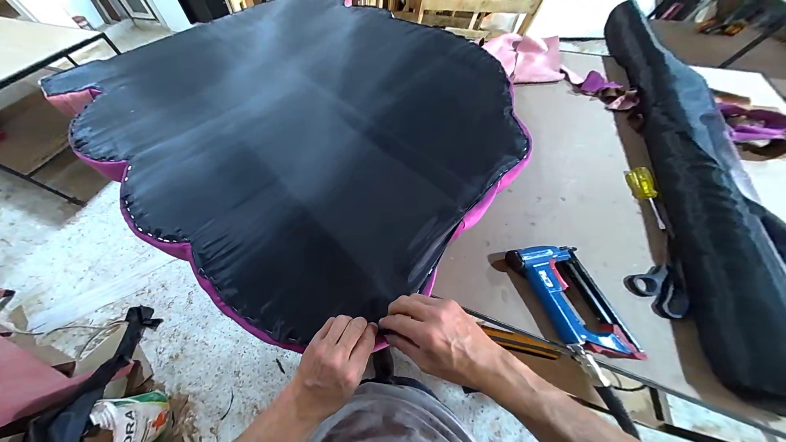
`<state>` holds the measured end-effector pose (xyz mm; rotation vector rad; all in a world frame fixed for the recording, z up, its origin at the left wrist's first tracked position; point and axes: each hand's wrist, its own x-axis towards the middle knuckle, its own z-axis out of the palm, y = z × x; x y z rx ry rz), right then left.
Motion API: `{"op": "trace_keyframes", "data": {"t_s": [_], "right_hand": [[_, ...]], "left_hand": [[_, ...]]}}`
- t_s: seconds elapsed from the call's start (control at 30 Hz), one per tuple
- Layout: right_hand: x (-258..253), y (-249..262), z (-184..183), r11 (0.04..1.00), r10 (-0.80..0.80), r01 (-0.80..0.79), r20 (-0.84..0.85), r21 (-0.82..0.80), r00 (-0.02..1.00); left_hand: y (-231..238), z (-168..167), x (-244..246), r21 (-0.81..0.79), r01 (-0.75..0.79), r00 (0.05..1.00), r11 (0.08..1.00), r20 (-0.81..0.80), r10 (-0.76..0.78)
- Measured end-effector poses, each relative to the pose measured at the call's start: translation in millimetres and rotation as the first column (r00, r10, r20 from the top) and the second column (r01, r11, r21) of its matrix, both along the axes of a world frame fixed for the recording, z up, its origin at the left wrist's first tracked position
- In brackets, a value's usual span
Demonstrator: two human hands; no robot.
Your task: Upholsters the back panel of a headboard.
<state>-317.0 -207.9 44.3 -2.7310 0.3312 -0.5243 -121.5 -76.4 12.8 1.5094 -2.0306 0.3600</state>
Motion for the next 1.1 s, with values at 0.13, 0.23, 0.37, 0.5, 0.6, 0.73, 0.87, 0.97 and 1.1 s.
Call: {"op": "trace_keyframes", "data": {"t_s": [0.13,0.23,0.37,0.5,0.6,0.73,0.87,0.97,1.1], "right_hand": [[5,6,-7,0.985,-0.016,0.027,0.063,-0.170,0.998],[4,9,-12,0.972,-0.012,0.036,0.103,-0.232,0.995],[0,13,-12,0.973,-0.013,0.036,0.103,-0.229,0.995],[2,14,-20,0.957,-0.018,0.061,0.151,-0.284,0.988],[4,10,-25,0.947,0.060,0.011,0.210,-0.321,0.976],[3,4,-24,0.933,0.204,-0.130,0.194,-0.337,0.960],[4,0,-14,0.918,0.272,-0.225,0.106,-0.328,0.956],[7,1,-6,0.919,0.262,-0.235,0.048,-0.316,0.964],[10,24,6,0.949,0.097,-0.117,-0.083,-0.291,0.992]], "left_hand": [[5,-6,-1,0.001,-0.038,0.992,0.999,-0.121,0.038],[9,-10,-2,-0.001,-0.065,0.986,0.998,-0.153,0.064],[8,-9,-1,-0.002,-0.086,0.982,0.996,-0.169,0.084],[6,-13,5,-0.052,-0.022,1.000,0.998,-0.021,0.021],[2,-13,11,-0.068,0.046,0.999,0.997,0.014,-0.045],[-1,-11,14,-0.048,0.120,0.993,0.992,0.015,-0.120],[-1,-3,10,0.008,0.147,0.989,0.989,-0.014,-0.147],[0,4,-1,0.057,0.068,0.998,0.996,-0.013,-0.067],[10,16,-27,0.127,-0.164,0.986,0.978,0.046,0.159]]}}
